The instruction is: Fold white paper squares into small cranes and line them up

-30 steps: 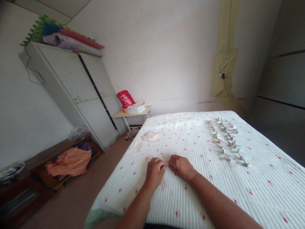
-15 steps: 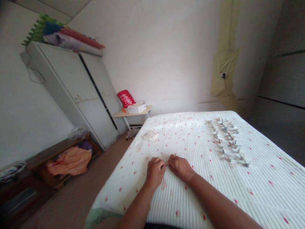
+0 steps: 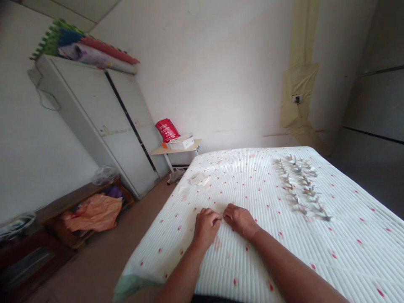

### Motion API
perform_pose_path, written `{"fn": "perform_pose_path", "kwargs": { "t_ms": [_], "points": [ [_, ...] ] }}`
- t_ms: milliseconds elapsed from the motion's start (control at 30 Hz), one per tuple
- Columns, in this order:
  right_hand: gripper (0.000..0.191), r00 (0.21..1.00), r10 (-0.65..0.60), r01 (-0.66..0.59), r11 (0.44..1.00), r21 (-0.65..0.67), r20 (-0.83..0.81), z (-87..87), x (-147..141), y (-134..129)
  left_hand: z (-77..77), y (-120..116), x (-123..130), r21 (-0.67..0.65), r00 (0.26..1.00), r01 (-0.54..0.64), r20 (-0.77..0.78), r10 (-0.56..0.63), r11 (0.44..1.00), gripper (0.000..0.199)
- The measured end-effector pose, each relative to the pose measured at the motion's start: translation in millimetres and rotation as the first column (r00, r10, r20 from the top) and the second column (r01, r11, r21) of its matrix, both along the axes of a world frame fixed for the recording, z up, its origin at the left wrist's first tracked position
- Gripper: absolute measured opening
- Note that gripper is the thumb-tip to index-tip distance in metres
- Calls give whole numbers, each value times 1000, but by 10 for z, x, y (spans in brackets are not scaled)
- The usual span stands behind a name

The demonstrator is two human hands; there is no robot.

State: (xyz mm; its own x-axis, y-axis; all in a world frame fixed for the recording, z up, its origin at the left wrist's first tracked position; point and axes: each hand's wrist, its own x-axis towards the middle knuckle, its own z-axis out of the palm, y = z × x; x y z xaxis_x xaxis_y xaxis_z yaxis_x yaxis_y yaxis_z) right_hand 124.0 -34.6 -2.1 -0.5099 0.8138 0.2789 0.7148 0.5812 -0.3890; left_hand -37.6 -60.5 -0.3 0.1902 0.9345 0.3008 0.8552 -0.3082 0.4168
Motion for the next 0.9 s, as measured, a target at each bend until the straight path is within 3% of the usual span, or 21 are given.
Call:
{"fn": "perform_pose_path", "kwargs": {
  "t_ms": [900],
  "points": [
    [24, 995, 29, -34, 998, -62, -91, 33, 27, 6, 13, -29, 42, 62, 990, -13, -140, 22, 998, 10]
  ]
}}
